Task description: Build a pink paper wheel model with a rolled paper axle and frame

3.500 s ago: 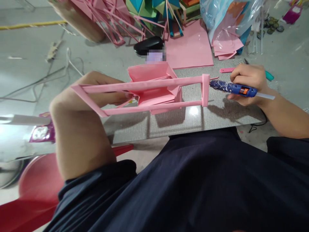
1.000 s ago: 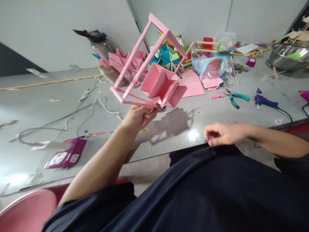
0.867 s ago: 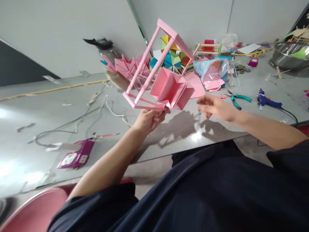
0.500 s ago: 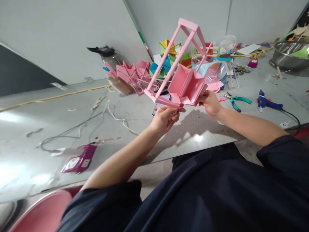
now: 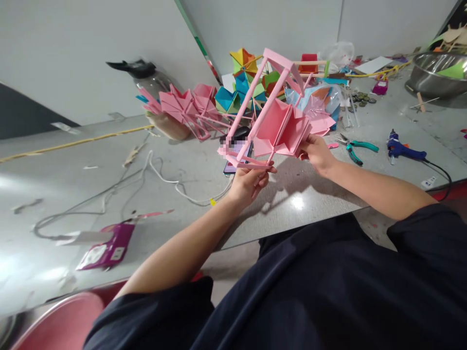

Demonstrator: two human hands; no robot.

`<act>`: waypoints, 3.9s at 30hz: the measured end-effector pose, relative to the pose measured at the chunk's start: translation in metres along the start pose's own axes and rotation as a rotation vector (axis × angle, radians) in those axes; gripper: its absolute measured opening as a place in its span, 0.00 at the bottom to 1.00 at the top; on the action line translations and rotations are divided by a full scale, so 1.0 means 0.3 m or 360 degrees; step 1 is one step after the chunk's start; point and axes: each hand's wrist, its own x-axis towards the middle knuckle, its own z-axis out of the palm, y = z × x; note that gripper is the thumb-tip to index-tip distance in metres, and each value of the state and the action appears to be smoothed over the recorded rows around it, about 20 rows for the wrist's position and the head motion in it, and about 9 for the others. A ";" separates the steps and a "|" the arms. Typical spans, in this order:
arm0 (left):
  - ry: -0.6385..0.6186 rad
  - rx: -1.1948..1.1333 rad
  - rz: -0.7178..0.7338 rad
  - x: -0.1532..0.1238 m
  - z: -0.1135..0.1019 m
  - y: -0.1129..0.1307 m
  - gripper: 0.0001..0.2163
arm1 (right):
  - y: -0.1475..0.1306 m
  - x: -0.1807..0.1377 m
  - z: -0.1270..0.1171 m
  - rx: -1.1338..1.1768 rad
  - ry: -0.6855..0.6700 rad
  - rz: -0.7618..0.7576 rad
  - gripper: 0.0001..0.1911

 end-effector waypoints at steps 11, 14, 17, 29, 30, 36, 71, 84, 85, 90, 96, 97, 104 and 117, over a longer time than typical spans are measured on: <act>0.0062 0.0002 0.0113 0.000 0.016 -0.007 0.10 | -0.055 -0.151 -0.008 -0.0392 0.0021 -0.0728 0.32; 0.0084 -0.0016 0.0092 0.002 0.015 -0.006 0.09 | -0.052 -0.108 -0.011 -0.0034 0.0321 -0.0385 0.32; 0.0107 -0.0031 0.0083 0.009 0.014 -0.006 0.07 | -0.057 -0.061 -0.019 0.0217 0.0074 0.0168 0.37; 0.0126 -0.0094 0.0087 0.019 0.002 0.005 0.06 | -0.080 -0.049 -0.029 0.0251 0.0162 0.0078 0.36; 0.0120 -0.0098 0.0091 0.018 0.004 0.007 0.07 | -0.073 -0.041 -0.028 0.0272 0.0136 0.0168 0.38; 0.0160 -0.0096 0.0061 0.015 0.006 0.007 0.07 | -0.087 -0.053 -0.016 0.0357 -0.0188 0.0327 0.42; 0.0146 -0.0151 0.0014 0.016 0.003 0.001 0.07 | -0.031 -0.031 -0.030 0.0448 -0.0018 0.0281 0.41; 0.0192 -0.0233 -0.0025 0.021 0.006 0.003 0.10 | -0.025 -0.025 -0.032 0.0629 0.0032 0.0327 0.37; 0.0193 -0.0233 -0.0035 0.020 0.007 0.003 0.11 | -0.027 -0.023 -0.033 0.0624 0.0044 0.0412 0.37; 0.0192 -0.0215 -0.0016 0.010 0.015 0.008 0.11 | -0.046 -0.046 -0.032 0.0578 -0.0462 0.0432 0.42; 0.0176 -0.0210 -0.0033 0.011 0.010 0.005 0.12 | -0.021 -0.050 -0.040 0.0601 -0.0295 0.0121 0.41; 0.0176 -0.0212 -0.0033 0.011 0.008 0.003 0.12 | -0.017 -0.043 -0.043 0.0609 -0.0186 0.0159 0.39; 0.0150 -0.0176 -0.0051 0.010 -0.007 -0.006 0.12 | -0.035 -0.054 -0.046 0.0616 -0.0555 0.0287 0.41; 0.0108 -0.0202 -0.0072 -0.001 0.002 -0.004 0.14 | -0.013 -0.039 -0.037 0.0485 0.0072 0.0380 0.33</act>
